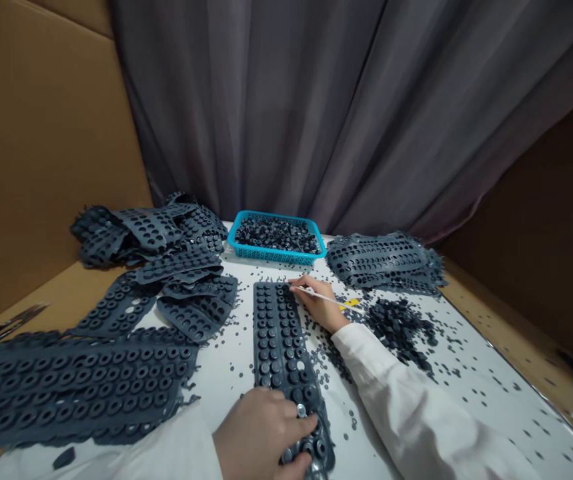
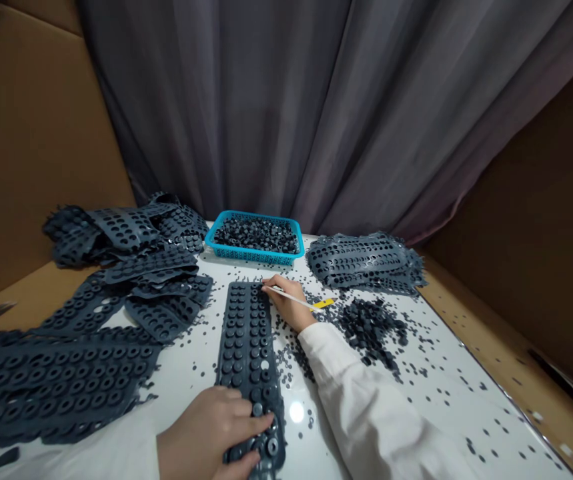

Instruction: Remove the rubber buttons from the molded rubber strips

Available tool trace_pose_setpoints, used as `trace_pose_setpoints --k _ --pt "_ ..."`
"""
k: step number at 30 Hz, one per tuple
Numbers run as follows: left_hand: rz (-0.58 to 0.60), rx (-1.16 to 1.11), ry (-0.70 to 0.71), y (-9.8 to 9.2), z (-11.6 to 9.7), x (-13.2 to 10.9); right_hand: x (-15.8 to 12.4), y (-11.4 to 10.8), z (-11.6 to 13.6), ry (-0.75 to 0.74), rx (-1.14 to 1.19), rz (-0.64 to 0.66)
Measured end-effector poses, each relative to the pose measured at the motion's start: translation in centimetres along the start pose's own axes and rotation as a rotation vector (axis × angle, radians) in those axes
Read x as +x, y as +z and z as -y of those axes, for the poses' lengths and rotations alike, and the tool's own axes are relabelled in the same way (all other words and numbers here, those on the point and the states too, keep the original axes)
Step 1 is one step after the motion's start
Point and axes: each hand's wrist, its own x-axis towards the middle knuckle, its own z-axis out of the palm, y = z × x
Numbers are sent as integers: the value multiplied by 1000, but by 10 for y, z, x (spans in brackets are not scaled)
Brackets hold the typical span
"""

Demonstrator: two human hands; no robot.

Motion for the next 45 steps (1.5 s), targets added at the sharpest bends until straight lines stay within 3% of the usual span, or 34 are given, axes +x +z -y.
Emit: trace_pose_setpoints --k 4,8,14,20,28,35,40,42,45 --pt "17 -10 -4 -3 0 2 -12 -5 9 -57 120 138" --pt "34 -13 -14 -7 -1 4 -20 -3 14 -80 149 190" --pt "26 -27 -9 -6 -1 2 -15 2 10 -122 52 162" --pt "19 -30 -18 -7 -3 2 -8 0 8 -38 -24 20" --pt "1 -21 -11 -7 -3 2 -31 -7 25 -54 164 207" --pt "-2 -27 -3 -6 -2 2 -28 -2 20 -124 79 200" --pt "-10 -39 -12 -7 -3 1 -20 -1 15 -117 -52 96" --pt "-11 -39 -12 -7 -3 0 -21 -3 16 -85 -39 61" --pt "-17 -45 -11 -7 -3 0 -27 -8 24 -52 64 112"
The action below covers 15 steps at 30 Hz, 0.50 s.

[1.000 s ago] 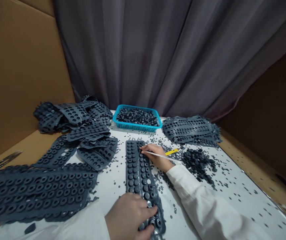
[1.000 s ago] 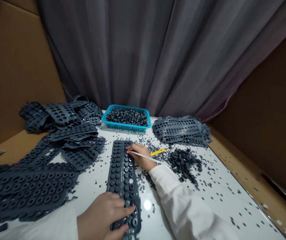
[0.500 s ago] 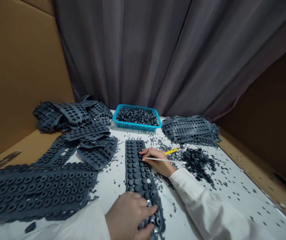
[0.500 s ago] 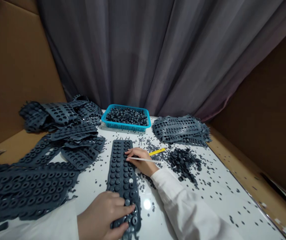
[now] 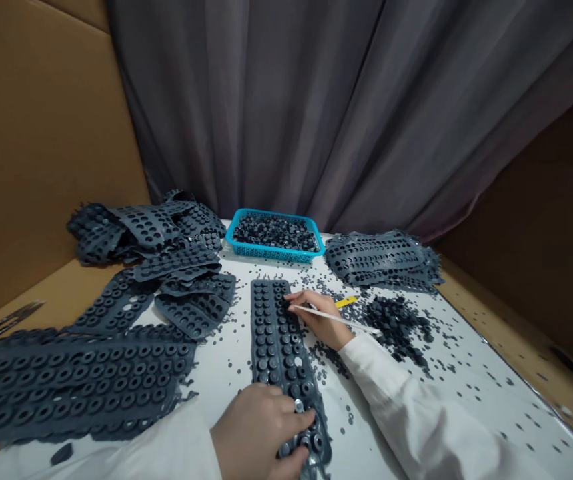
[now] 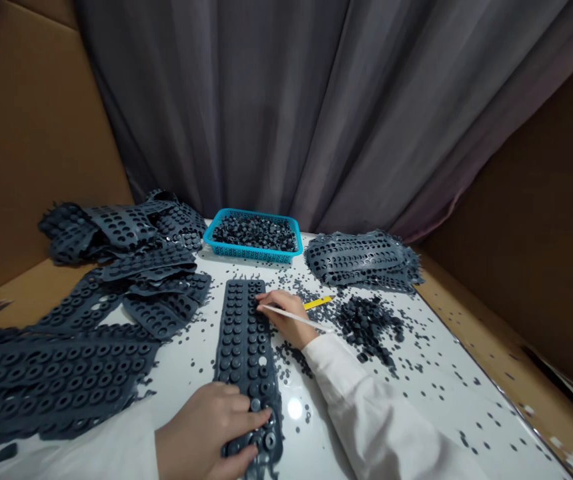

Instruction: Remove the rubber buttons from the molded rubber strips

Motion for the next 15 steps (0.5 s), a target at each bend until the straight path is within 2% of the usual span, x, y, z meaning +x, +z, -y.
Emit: trace_pose_setpoints --k 5,15 --pt "13 -8 -6 -3 -1 1 -14 0 12 -18 113 115" --pt "40 5 -15 -8 -5 3 -13 4 7 -58 72 95"
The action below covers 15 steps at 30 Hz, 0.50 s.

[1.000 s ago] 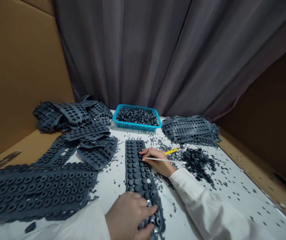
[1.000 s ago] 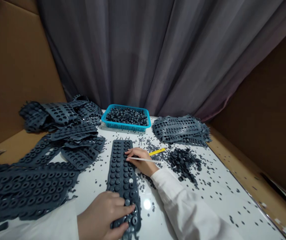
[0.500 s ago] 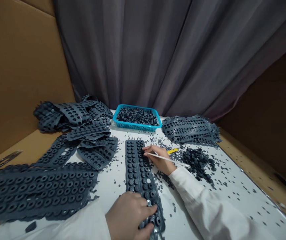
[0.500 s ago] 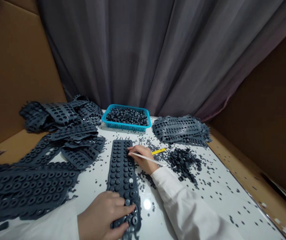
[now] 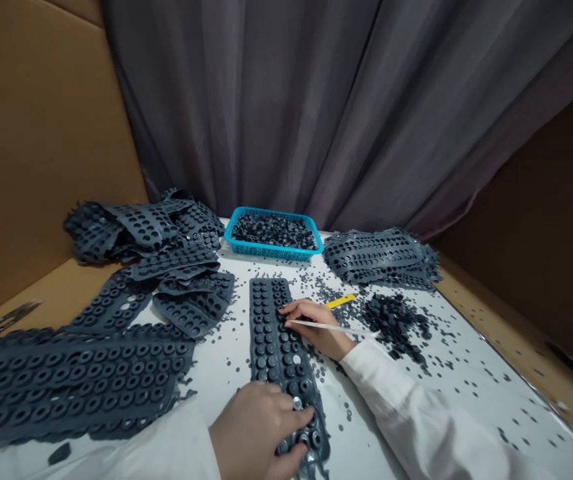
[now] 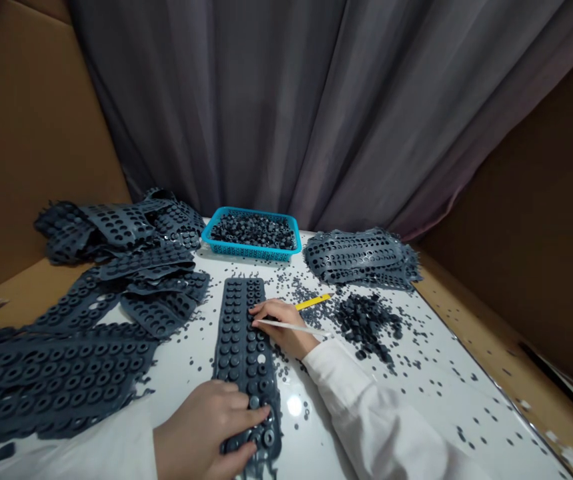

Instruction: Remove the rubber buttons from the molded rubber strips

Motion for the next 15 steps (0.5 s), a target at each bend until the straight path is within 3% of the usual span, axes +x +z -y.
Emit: trace_pose_setpoints --k 7,12,15 --pt "-16 -8 10 1 1 -2 3 -6 -5 55 -159 -164" --pt "-10 -19 8 -1 1 0 -2 -5 4 24 -33 3" --pt "7 -17 -3 -2 1 0 -4 -2 6 3 -27 18"
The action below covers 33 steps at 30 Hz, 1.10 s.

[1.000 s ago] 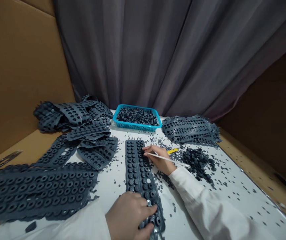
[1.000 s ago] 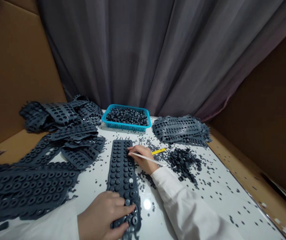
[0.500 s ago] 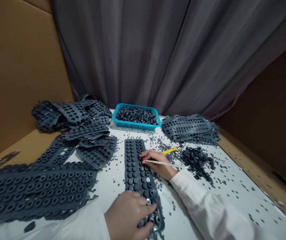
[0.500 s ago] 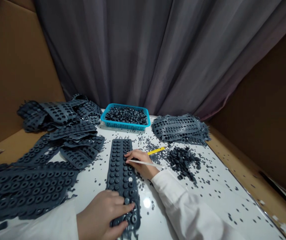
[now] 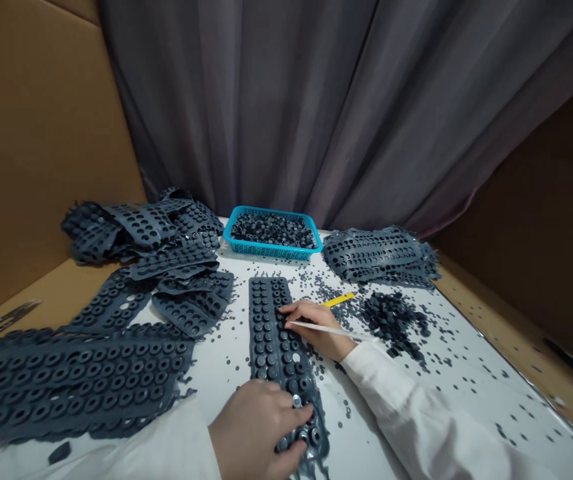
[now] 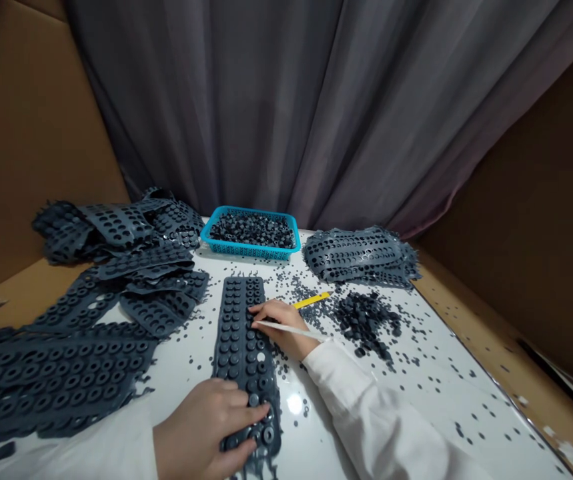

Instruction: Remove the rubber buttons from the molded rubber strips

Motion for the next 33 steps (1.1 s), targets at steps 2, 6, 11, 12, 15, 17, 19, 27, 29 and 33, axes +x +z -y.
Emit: trace_pose_setpoints --k 2,6,11,12,15,17,19,27,29,33 --pt "2 -1 -1 0 0 0 1 1 -1 -26 -21 8" --pt "-17 -10 9 2 0 -1 6 2 -8 -95 -125 49" --pt "-28 -11 16 4 1 -3 12 2 -15 -83 -231 12" --pt "-19 -9 14 4 0 -3 12 1 -15 -68 -226 -11" --pt "2 -2 7 1 -1 -2 10 -1 -9 -25 -149 -66" --pt "8 4 1 -1 -2 -2 6 -2 -4 -7 -67 -58" --pt "12 5 0 -3 -2 -2 1 -2 0 0 8 -17" --pt "0 -14 1 1 -1 -1 -9 0 -1 -31 103 52" --pt "-6 -16 2 2 0 -1 -8 1 -2 -53 75 44" --pt "-20 -21 4 3 0 -2 -4 2 -4 -148 -67 61"
